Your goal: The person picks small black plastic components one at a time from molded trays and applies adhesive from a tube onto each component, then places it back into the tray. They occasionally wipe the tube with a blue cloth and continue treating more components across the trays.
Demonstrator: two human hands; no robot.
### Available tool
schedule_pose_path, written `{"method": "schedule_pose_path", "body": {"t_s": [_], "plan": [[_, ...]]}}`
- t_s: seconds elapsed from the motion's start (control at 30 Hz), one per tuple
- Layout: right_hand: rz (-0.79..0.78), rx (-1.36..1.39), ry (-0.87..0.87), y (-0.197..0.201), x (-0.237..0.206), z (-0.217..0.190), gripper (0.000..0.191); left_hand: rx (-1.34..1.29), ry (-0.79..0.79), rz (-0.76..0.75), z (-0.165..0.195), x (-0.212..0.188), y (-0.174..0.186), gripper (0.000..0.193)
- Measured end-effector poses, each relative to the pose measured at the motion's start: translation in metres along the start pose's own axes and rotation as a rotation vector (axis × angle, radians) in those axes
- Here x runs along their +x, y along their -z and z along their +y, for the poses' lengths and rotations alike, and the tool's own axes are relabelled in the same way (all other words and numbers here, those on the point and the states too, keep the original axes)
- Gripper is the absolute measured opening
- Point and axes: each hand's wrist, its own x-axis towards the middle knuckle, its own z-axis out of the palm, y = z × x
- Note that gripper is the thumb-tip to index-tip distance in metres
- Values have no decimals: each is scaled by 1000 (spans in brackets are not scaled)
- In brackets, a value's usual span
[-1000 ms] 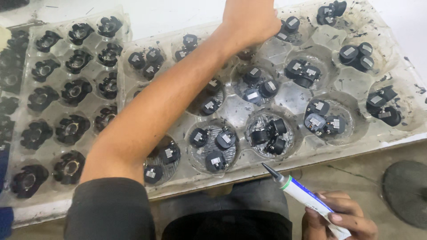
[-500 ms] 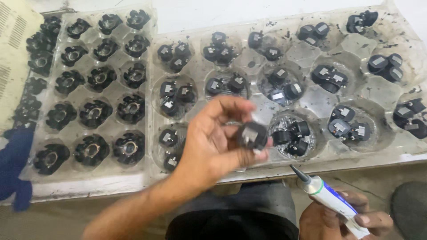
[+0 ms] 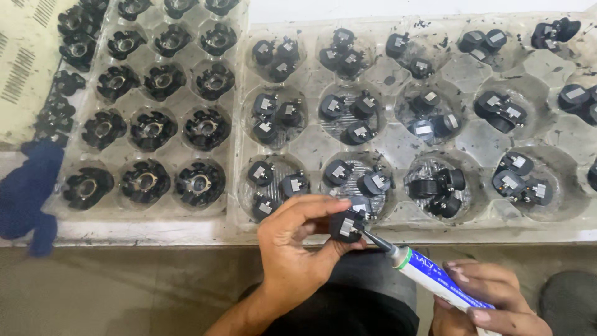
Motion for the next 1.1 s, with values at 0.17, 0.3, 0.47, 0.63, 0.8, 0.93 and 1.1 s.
{"method": "schedule_pose_path", "body": {"t_s": [0.17,0.3,0.47,0.63,0.8,0.93,1.1], "plan": [[-17,-21,40,6,-7,4,28,-5,-108,-46,7,0,9,41],[-138,44,33,16,-9,23,25,2,-83,-42,12,-6,11,47],[-243,98,-34,26,-14,43,48,-1,-94,-58,15,-8,13,48],[-239,27,-138,34,-21,38,46,-4,-65,-70,17,-10,14,50],[-269,27,-159,36,-15,26,46,-31,5,-94,18,-12,18,52],[-234,47,-144,30,-14,25,45,-65,8,-104,18,-13,20,52],[-223,55,-97,28,-18,28,45,-96,18,-100,17,-13,20,51]]}}
